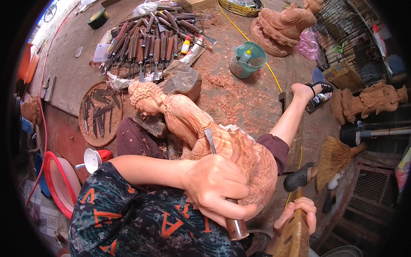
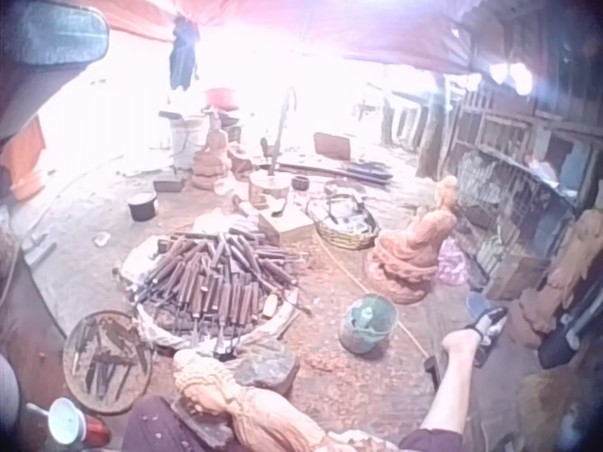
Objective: The person carves a wooden Buddha statue using a chisel and a wooden mallet. They repeatedly strike the chisel to shape the wood, occasionally switching tools from a collection nearby.
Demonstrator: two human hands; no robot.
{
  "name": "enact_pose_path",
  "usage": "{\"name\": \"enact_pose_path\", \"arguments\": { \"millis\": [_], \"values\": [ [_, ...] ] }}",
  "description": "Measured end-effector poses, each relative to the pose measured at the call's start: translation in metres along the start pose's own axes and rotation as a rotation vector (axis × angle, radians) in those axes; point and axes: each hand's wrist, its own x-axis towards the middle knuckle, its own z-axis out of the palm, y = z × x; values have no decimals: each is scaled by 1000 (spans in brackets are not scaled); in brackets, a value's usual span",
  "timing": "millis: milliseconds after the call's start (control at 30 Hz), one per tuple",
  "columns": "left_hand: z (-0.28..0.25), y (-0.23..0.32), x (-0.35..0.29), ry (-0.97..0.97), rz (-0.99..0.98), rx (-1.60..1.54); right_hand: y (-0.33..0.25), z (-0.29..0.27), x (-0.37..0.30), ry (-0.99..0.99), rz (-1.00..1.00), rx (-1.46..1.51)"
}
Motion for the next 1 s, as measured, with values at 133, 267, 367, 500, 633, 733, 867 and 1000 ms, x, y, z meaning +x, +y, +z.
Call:
{"name": "enact_pose_path", "arguments": {
  "millis": [133, 267, 367, 500, 633, 733, 867, 1000],
  "values": [
    [-8, -2, 3, 39, 5, -88, 1, -5, 8, 7, -50, 22],
    [-11, -2, 3, 64, 8, -110, 11, 0, 7, -2, -215, -89],
    [-7, -3, 0, 69, 15, -105, 12, -1, 6, -47, -270, -148],
    [-7, -3, -4, 41, 36, -105, 21, 0, 5, 27, -375, -116],
    [-7, -3, -8, 8, 43, -115, 21, -3, 1, 5, -359, -99],
    [-5, -4, -9, -37, 48, -136, 24, -3, 0, 9, -427, -144],
    [-6, -8, -7, -84, 64, -173, 20, 1, -5, 5, -317, -149],
    [-6, -5, -6, -245, 55, -132, 17, 5, -10, -49, -203, -197]
  ]
}}
